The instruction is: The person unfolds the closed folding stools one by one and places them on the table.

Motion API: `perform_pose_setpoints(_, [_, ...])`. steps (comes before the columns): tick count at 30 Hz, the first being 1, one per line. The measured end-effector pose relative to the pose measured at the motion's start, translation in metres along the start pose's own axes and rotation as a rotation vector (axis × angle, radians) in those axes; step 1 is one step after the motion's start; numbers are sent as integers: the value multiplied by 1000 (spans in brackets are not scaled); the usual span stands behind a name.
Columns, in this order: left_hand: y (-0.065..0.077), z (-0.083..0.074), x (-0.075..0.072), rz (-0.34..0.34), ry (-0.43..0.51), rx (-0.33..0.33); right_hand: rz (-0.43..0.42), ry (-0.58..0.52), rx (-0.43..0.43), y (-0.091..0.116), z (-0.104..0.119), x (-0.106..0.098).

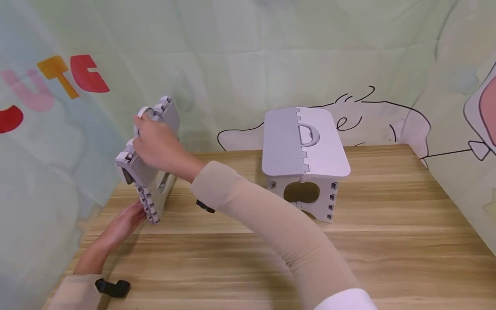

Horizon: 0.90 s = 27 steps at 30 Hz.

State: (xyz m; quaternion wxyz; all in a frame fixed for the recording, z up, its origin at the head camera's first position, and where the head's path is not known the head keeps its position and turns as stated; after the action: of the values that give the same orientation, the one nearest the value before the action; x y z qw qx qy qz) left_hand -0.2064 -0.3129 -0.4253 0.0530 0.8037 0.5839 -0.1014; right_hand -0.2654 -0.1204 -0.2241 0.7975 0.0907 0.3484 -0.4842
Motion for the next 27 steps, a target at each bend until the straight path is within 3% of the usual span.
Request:
perform_pose_setpoints(17, [4,1,-2,-46,35,-27,22,324,8,-22,19,17])
perform_pose_setpoints(27, [4,4,-3,-22,120,4,41,511,-2,-34,28,28])
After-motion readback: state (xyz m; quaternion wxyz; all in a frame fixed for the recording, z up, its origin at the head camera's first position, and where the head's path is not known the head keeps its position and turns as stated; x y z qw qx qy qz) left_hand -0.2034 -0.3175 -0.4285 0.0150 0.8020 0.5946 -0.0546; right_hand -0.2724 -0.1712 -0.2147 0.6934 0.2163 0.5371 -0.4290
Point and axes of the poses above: each hand's wrist, its own y-axis away from the middle knuckle, its own x-axis out of the palm, z = x × y, the point moved 4 cm from there along -y, towards the middle knuckle, and after that the axes turned 3 degrees about x, right-handed, at the moved point
